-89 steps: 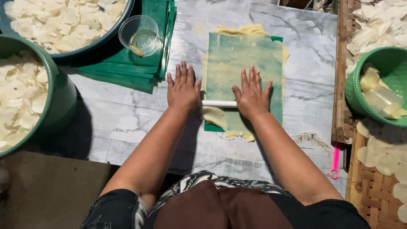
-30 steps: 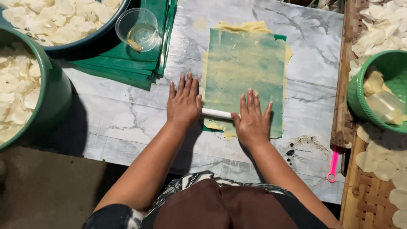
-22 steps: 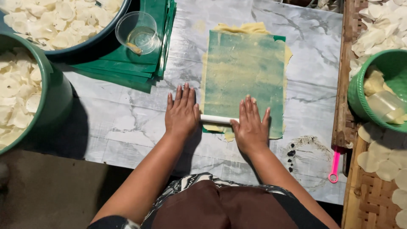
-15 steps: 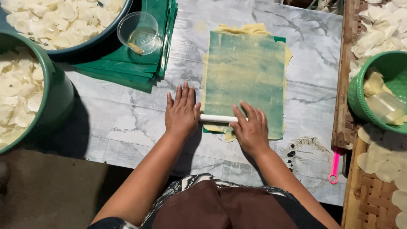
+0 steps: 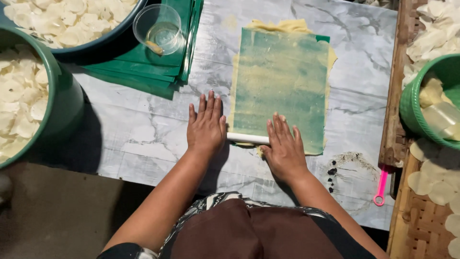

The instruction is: Rolling out thin sheets of dough using a rolling pin and flattening them onto a mat.

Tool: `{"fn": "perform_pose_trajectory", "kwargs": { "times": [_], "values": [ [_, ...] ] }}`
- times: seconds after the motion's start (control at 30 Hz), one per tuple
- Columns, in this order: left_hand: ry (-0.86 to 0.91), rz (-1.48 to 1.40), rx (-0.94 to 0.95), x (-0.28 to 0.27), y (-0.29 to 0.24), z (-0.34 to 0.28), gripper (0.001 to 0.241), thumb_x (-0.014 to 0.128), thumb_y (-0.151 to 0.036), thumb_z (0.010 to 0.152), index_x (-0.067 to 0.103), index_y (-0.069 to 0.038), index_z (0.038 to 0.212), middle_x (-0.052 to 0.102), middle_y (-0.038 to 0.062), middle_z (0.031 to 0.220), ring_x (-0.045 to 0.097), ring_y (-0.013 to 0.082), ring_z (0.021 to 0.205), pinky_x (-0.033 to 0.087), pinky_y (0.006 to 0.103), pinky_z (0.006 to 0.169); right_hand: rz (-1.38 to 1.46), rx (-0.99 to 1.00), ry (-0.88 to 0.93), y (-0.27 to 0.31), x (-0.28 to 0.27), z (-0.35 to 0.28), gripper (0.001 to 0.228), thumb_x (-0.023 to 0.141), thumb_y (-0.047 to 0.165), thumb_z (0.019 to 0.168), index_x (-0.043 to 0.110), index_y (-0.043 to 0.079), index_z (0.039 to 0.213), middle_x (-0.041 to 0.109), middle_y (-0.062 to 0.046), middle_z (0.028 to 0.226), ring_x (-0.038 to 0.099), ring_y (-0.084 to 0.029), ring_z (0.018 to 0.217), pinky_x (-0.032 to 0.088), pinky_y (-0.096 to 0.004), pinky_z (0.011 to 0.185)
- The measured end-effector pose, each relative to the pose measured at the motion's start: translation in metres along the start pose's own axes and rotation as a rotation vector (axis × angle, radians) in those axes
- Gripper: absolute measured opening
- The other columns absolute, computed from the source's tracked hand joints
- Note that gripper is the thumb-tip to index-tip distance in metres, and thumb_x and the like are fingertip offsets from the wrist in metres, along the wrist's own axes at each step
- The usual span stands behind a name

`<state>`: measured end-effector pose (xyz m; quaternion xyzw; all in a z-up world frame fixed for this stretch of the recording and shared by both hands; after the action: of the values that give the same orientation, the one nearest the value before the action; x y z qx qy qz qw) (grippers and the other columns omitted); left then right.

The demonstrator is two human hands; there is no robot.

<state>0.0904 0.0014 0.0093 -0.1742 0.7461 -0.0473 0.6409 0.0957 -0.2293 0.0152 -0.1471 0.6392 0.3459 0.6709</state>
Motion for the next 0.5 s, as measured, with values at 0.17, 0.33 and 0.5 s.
{"fn": "perform_pose_trajectory", "kwargs": {
  "times": [0.17, 0.33, 0.5],
  "values": [
    [-0.003, 0.004, -0.004, 0.000, -0.001, -0.003, 0.065, 0.021, -0.042, 0.108, 0.016, -0.013, 0.166, 0.005, 0.009, 0.174, 0.001, 0.0293, 0.160, -0.007, 0.0539, 0.127, -0.069, 0.108, 0.092, 0.002, 0.001, 0.007, 0.076, 0.033, 0.056, 0.107, 0.031, 0.001, 0.160, 0.026, -0.024, 0.168, 0.023, -0.040, 0.155, 0.015, -0.065, 0.120],
    [0.032, 0.018, 0.009, 0.003, -0.003, -0.024, 0.065, 0.021, -0.043, 0.107, 0.015, -0.015, 0.166, 0.006, 0.007, 0.174, 0.001, 0.0283, 0.159, -0.006, 0.0524, 0.126, -0.059, 0.090, 0.052, 0.009, 0.002, -0.014, 0.082, 0.036, 0.058, 0.104, 0.024, 0.002, 0.163, 0.026, -0.024, 0.168, 0.027, -0.040, 0.153, 0.016, -0.060, 0.121],
    [0.016, -0.018, -0.027, -0.008, -0.001, 0.017, 0.068, 0.021, -0.045, 0.106, 0.014, -0.012, 0.166, 0.005, 0.011, 0.174, 0.002, 0.0303, 0.160, -0.005, 0.0563, 0.127, -0.103, 0.148, 0.079, -0.012, 0.005, 0.034, 0.077, 0.037, 0.054, 0.105, 0.025, 0.005, 0.163, 0.025, -0.023, 0.169, 0.023, -0.038, 0.156, 0.013, -0.065, 0.121]
  ]
}}
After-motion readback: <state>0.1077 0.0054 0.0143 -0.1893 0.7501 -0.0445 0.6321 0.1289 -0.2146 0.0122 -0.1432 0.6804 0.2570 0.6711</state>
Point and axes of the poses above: each hand's wrist, its own z-axis towards the middle knuckle, its own x-axis out of the palm, y = z × x, the point moved 6 cm from there along z, towards the middle knuckle
